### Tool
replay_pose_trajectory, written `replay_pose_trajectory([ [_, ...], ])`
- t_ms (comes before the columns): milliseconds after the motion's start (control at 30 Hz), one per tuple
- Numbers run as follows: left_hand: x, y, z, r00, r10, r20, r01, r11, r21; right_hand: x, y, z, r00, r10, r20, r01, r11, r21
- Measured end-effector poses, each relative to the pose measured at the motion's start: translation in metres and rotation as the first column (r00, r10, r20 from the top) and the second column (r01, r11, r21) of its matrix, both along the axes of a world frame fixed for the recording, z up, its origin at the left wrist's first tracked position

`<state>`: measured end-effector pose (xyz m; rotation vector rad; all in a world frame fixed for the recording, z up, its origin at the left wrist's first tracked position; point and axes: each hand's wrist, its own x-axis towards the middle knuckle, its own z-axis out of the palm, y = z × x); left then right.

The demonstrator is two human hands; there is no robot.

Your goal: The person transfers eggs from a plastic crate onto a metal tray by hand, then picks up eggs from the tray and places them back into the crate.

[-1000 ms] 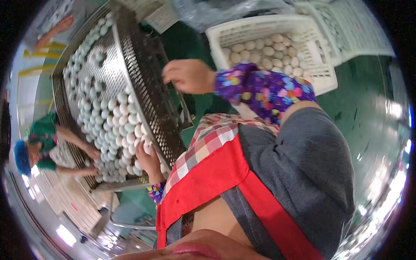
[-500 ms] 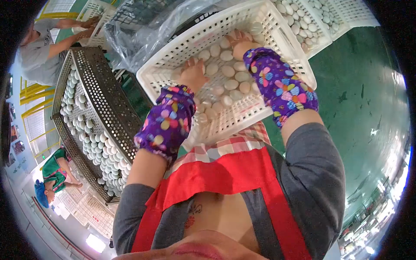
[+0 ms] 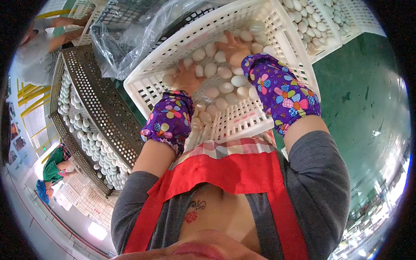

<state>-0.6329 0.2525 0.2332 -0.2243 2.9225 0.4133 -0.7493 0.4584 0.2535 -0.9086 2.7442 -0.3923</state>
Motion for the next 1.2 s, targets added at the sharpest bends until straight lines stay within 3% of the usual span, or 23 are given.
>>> replay_pose_trajectory([
  [100,0.004,0.014,-0.012,0.985,0.071,-0.158,-0.081,0.995,-0.059,-0.001,0.005,-0.005,0.997,0.050,-0.066,-0.058,0.992,-0.110],
  [200,0.005,0.023,-0.021,0.917,0.081,-0.391,-0.107,0.993,-0.044,0.000,0.003,0.002,1.000,-0.013,-0.010,0.012,0.996,-0.088],
  [267,0.003,0.017,-0.031,0.904,0.122,-0.409,-0.126,0.992,0.018,0.001,-0.008,-0.020,0.995,-0.009,-0.102,0.004,0.999,-0.049],
  [400,0.000,0.014,-0.031,0.970,0.199,-0.139,-0.171,0.967,0.191,0.010,-0.018,-0.030,0.991,0.081,-0.109,-0.066,0.989,0.133],
  [500,-0.010,0.008,-0.025,0.975,0.212,0.069,-0.223,0.948,0.228,0.003,-0.019,-0.081,0.800,0.220,-0.558,-0.232,0.971,0.050],
  [567,-0.011,0.003,-0.035,0.967,0.218,0.128,-0.246,0.930,0.273,0.000,-0.023,-0.091,0.859,0.255,-0.445,-0.193,0.964,0.181],
  [633,-0.010,0.005,-0.041,0.972,0.232,0.035,-0.227,0.890,0.396,-0.003,-0.026,-0.093,0.896,0.295,-0.331,-0.175,0.921,0.348],
  [667,-0.016,0.008,-0.033,0.983,0.178,-0.035,-0.159,0.940,0.301,-0.007,-0.026,-0.090,0.889,0.326,-0.321,-0.184,0.897,0.402],
  [700,-0.014,0.010,-0.010,0.971,0.236,0.019,-0.221,0.872,0.437,-0.011,-0.018,-0.107,0.829,0.447,-0.336,-0.222,0.815,0.536],
  [733,-0.012,0.006,0.016,0.966,0.259,0.027,-0.226,0.782,0.580,-0.015,-0.013,-0.106,0.835,0.440,-0.331,-0.214,0.814,0.541],
  [800,0.001,0.003,0.068,0.954,0.300,0.008,-0.229,0.710,0.666,-0.017,-0.004,-0.112,0.876,0.371,-0.308,-0.175,0.840,0.514],
  [867,0.012,0.004,0.074,0.900,0.392,-0.191,-0.131,0.661,0.739,-0.021,0.005,-0.114,0.924,0.254,-0.287,-0.095,0.877,0.471],
  [967,0.055,-0.029,0.107,0.899,0.360,-0.248,0.035,0.506,0.862,-0.023,0.014,-0.112,0.973,0.021,-0.232,0.067,0.929,0.363],
  [1067,0.126,-0.079,0.138,0.772,0.480,-0.416,0.058,0.599,0.799,-0.018,0.018,-0.085,0.992,-0.119,-0.039,0.124,0.976,0.180],
  [1133,0.178,-0.121,0.134,0.674,0.573,-0.467,-0.092,0.692,0.716,-0.020,0.010,-0.040,0.972,-0.147,0.183,0.147,0.989,0.016],
  [1167,0.206,-0.143,0.130,0.626,0.690,-0.364,-0.211,0.599,0.773,-0.013,-0.003,-0.023,0.964,-0.139,0.225,0.186,0.961,-0.204],
  [1200,0.235,-0.164,0.124,0.513,0.765,-0.388,-0.323,0.591,0.739,-0.003,-0.017,-0.001,0.956,-0.122,0.268,0.227,0.884,-0.408],
])
